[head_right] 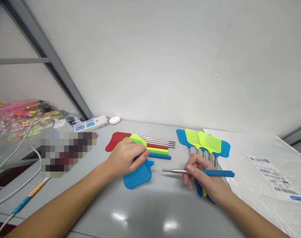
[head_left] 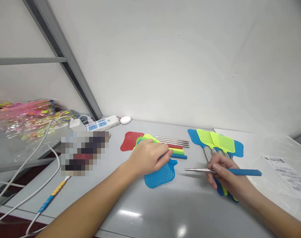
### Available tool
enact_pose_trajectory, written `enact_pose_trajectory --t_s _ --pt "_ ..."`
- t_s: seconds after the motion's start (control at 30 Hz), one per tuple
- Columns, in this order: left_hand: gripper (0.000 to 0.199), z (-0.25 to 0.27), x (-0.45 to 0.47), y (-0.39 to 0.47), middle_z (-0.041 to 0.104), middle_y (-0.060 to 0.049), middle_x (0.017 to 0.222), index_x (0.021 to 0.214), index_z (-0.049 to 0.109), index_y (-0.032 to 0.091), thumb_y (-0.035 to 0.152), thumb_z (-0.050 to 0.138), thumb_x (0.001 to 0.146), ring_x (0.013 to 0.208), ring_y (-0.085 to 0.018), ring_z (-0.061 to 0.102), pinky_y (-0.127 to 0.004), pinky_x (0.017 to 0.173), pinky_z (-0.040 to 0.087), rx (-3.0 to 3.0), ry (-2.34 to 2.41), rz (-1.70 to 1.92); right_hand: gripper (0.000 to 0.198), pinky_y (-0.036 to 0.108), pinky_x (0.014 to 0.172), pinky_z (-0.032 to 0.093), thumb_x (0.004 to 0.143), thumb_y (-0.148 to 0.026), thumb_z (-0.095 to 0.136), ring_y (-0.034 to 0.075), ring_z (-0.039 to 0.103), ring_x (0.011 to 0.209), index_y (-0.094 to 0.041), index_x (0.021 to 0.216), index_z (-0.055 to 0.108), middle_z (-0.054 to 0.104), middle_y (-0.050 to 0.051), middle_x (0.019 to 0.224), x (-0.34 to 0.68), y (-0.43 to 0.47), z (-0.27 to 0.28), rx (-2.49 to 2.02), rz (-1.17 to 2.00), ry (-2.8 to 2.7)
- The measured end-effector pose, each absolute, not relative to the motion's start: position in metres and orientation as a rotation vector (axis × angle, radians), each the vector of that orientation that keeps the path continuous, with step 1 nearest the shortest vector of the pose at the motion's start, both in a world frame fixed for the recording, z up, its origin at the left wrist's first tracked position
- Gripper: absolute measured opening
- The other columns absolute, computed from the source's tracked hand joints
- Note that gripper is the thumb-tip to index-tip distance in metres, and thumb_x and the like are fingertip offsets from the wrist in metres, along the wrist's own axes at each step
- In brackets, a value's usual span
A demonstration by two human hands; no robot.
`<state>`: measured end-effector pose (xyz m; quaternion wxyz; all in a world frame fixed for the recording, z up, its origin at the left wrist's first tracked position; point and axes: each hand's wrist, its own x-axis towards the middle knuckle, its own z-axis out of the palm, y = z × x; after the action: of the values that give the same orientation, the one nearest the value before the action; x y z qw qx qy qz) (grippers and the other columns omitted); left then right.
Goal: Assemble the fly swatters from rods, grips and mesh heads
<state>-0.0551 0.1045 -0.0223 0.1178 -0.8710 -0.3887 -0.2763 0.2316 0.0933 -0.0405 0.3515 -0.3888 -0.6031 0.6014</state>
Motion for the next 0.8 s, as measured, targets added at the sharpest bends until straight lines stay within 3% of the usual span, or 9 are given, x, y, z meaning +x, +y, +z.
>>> enact_pose_trajectory --t_s 0.2,0.3,0.53,0.8 --pt "0.037 -0.026 -0.045 0.101 0.055 0.004 0.055 0.066 0.053 0.02 0.031 0.038 0.098 0.049 -0.011 0.045 -0.029 0.055 0.031 -2.582 -1.137 -0.778 0.035 0.037 0.065 0.052 0.08 -0.055 0.063 0.021 0.061 0.065 -0.024 0.095 0.063 0.07 0.008 0.085 0.237 0.088 -0.033 -0.982 1.547 -1.621" --pt "0.037 -0.028 -0.042 0.101 0.057 0.004 0.057 0.067 0.054 0.02 0.032 0.038 0.098 0.048 -0.01 0.045 -0.029 0.054 0.03 -2.603 -1.143 -0.793 0.04 0.039 0.067 0.052 0.085 -0.059 0.052 0.023 0.063 0.068 -0.023 0.096 0.066 0.07 0.009 0.086 0.238 0.088 -0.034 -0.953 1.567 -1.67" --pt "0.039 -0.029 -0.043 0.101 0.06 0.003 0.06 0.068 0.056 0.019 0.033 0.038 0.099 0.05 -0.01 0.047 -0.028 0.056 0.031 -2.627 -1.114 -0.791 0.039 0.037 0.066 0.053 0.095 -0.047 0.039 0.022 0.064 0.066 -0.023 0.096 0.07 0.071 0.009 0.083 0.245 0.095 -0.044 -0.82 1.592 -1.555" --pt "0.04 -0.028 -0.043 0.101 0.058 0.003 0.053 0.062 0.055 0.019 0.033 0.041 0.097 0.046 -0.009 0.046 -0.027 0.052 0.03 -2.543 -0.988 -0.796 0.039 0.039 0.062 0.051 0.093 -0.049 0.044 0.024 0.062 0.067 -0.022 0.085 0.071 0.069 0.01 0.075 0.237 0.094 -0.047 -1.076 1.492 -1.602"
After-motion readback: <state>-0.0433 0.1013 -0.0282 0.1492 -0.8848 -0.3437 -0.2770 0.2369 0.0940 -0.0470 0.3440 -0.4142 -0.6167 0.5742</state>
